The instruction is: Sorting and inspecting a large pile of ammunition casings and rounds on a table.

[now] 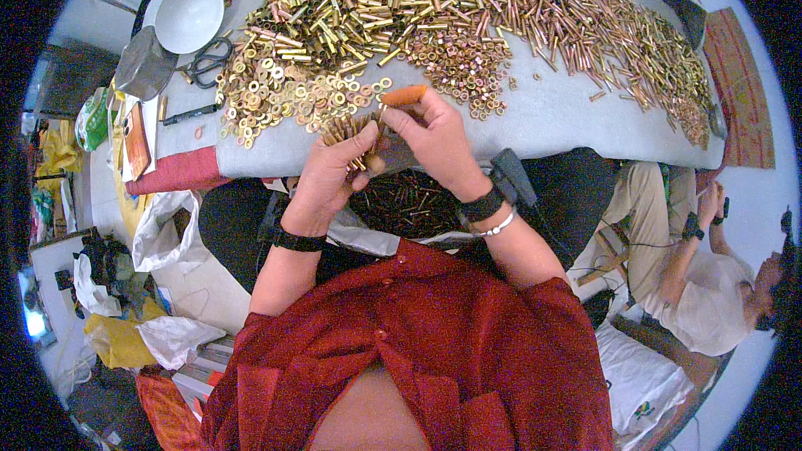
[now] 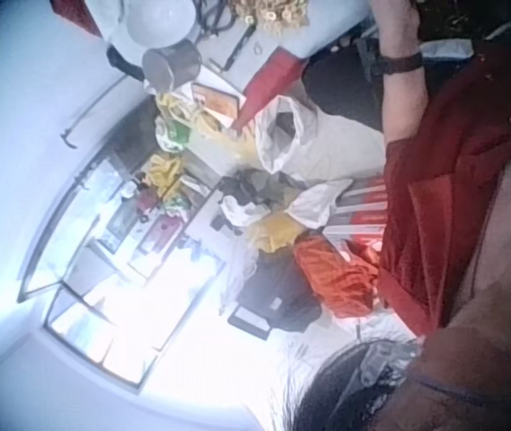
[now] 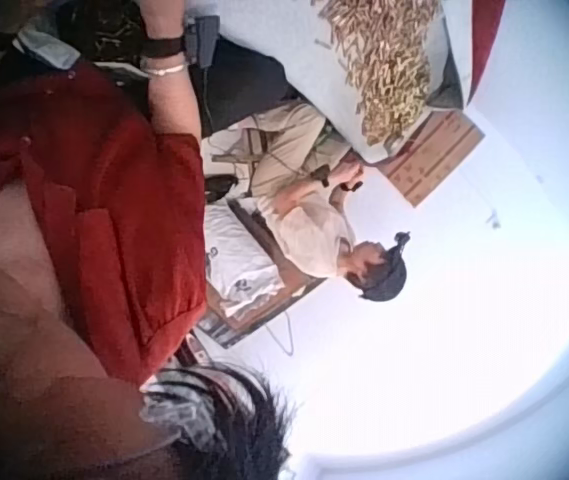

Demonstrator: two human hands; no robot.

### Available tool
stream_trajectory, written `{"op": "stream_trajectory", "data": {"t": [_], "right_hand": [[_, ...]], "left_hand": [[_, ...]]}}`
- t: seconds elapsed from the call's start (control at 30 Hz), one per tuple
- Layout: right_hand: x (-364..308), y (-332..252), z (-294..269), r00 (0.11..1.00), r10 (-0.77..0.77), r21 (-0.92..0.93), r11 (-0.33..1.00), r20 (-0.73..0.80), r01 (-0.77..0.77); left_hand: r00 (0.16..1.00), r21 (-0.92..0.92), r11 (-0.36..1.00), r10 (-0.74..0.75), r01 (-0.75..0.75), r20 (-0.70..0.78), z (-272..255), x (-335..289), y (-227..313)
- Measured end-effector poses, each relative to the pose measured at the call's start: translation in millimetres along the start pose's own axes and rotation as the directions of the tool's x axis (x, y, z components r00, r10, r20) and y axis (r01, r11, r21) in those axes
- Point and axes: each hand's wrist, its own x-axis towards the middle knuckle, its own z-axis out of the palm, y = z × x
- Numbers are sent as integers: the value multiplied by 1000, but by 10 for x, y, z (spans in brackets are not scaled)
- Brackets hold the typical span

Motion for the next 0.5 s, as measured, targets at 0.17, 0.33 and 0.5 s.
{"op": "stream_trajectory", "data": {"t": [0.17,0.33,0.5], "right_hand": [[86,-71,-77,991,-137,-491,863,3,121],[446,104,-46,833,-525,-867,318,175,382],[506,164,0,845,-508,-926,215,165,310]], "left_hand": [[998,87,996,39,-35,-54,4,-3,-69],[992,78,993,94,-87,-79,38,3,-41],[984,78,988,144,-136,-104,33,24,-27]]}}
